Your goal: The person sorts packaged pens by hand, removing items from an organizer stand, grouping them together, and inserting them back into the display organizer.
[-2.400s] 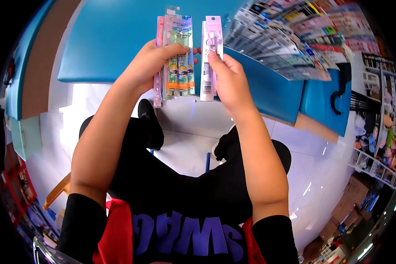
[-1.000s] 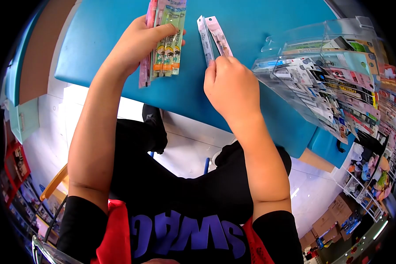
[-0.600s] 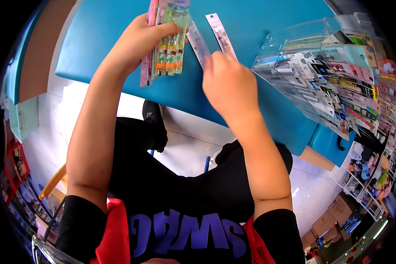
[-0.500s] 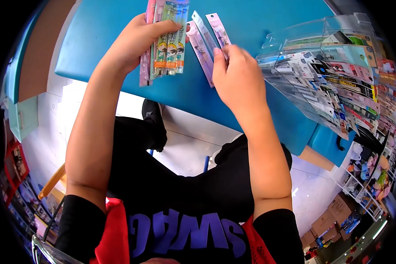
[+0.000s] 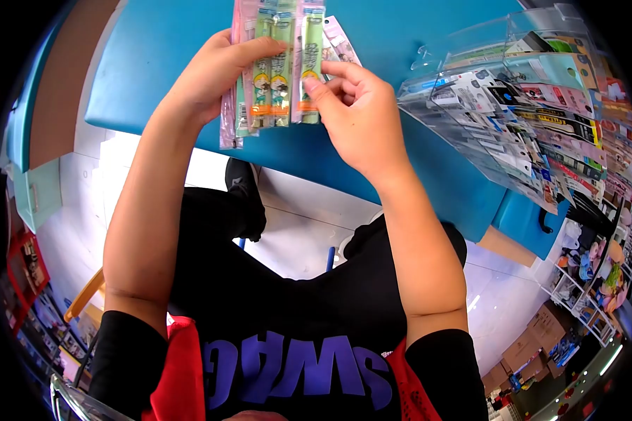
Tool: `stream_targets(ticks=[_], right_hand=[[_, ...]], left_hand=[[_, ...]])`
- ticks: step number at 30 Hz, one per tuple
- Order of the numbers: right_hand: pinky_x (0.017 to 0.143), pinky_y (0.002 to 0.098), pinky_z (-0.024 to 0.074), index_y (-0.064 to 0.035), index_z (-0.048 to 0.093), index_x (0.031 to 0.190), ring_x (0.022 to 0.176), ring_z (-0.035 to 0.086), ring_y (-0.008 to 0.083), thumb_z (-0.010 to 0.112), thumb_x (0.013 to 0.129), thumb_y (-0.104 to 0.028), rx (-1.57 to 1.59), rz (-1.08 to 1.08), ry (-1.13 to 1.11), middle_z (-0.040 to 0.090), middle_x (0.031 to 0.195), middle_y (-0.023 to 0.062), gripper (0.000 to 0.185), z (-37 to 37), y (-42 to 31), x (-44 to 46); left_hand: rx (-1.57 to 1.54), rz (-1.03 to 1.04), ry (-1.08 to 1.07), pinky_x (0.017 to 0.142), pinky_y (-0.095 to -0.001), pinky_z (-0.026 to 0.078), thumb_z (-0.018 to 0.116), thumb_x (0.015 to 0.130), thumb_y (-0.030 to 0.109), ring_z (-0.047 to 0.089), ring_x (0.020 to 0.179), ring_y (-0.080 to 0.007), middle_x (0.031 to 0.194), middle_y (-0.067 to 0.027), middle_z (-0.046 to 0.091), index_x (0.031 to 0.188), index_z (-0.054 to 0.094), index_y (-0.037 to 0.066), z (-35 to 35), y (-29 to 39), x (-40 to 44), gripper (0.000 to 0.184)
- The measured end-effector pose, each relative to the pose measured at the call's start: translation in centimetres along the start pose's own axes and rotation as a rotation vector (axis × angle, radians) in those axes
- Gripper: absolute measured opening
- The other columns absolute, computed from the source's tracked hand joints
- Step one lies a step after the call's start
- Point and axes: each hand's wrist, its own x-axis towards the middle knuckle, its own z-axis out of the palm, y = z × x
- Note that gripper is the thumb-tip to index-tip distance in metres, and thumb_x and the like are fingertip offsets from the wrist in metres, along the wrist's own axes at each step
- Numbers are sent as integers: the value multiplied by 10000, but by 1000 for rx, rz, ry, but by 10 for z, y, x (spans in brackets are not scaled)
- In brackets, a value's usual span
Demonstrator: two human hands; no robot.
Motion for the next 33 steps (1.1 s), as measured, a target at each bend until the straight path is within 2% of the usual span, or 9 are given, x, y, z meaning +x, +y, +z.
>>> stream_targets(ticks=[7, 10, 16, 20, 21, 26, 29, 31, 33], right_hand=[[651, 272, 525, 85, 628, 1293, 748, 654, 88, 656, 1020, -129, -82, 50, 13, 748, 876, 66, 348, -24, 5, 2], [695, 280, 534, 48, 646, 1291, 758, 663, 109, 668, 1002, -147, -311, 47, 95, 743, 929, 85, 350, -25, 10, 0], [651, 276, 516, -1, 691, 1227, 700, 631, 109, 743, 947, -228, -865, -438, 357, 693, 975, 86, 364, -21, 15, 0], [630, 254, 493, 29, 687, 1186, 708, 608, 79, 789, 932, -287, -234, -21, 19, 664, 872, 54, 418, 5, -9, -15], [626, 253, 490, 48, 688, 1158, 688, 604, 74, 781, 945, -266, -97, -17, 7, 688, 848, 50, 391, 11, 2, -13], [651, 267, 519, 51, 689, 1158, 678, 625, 94, 723, 978, -180, -86, -46, 21, 726, 833, 64, 295, -1, 10, -8], [704, 306, 539, 32, 690, 1176, 756, 669, 160, 737, 961, -208, -245, 23, 64, 720, 908, 102, 325, -14, 7, -4], [790, 363, 547, 8, 683, 1236, 885, 676, 260, 783, 913, -310, -656, -298, 255, 678, 1034, 137, 464, -12, 12, -3], [823, 376, 543, -1, 680, 1253, 934, 659, 292, 808, 883, -358, -684, -461, 315, 654, 1088, 144, 530, -2, 3, -8]], left_hand=[[173, -39, 82, 809, -369, 648, 701, 969, 190, 773, 925, -223, 1098, -162, 759, 1242, 664, -47, -14, 3, -5, 363], [185, -36, 80, 807, -370, 649, 702, 972, 190, 773, 927, -224, 1103, -163, 759, 1245, 664, -46, -13, 0, -5, 364], [93, -33, 33, 805, -371, 653, 705, 976, 189, 774, 931, -225, 1114, -164, 757, 1252, 662, -45, -8, -3, -5, 365], [-141, -35, -104, 810, -370, 652, 714, 974, 174, 772, 933, -220, 1123, -161, 755, 1252, 666, -40, 3, -6, -7, 355], [-204, -40, -149, 813, -368, 652, 718, 972, 167, 771, 933, -217, 1125, -159, 754, 1251, 668, -38, 6, -6, -8, 350], [-154, -39, -77, 811, -369, 653, 729, 967, 175, 771, 918, -216, 1126, -159, 751, 1249, 663, -46, 8, -7, -10, 365], [-79, -41, -25, 808, -367, 653, 737, 962, 184, 771, 915, -214, 1123, -159, 750, 1246, 664, -47, 1, -8, -8, 374], [-72, -56, -17, 798, -364, 653, 745, 957, 189, 769, 918, -211, 1116, -155, 750, 1237, 669, -44, 2, -6, -10, 372], [-125, -59, -72, 786, -360, 653, 752, 952, 189, 764, 913, -202, 1098, -147, 750, 1224, 675, -39, 4, -8, -8, 363]])
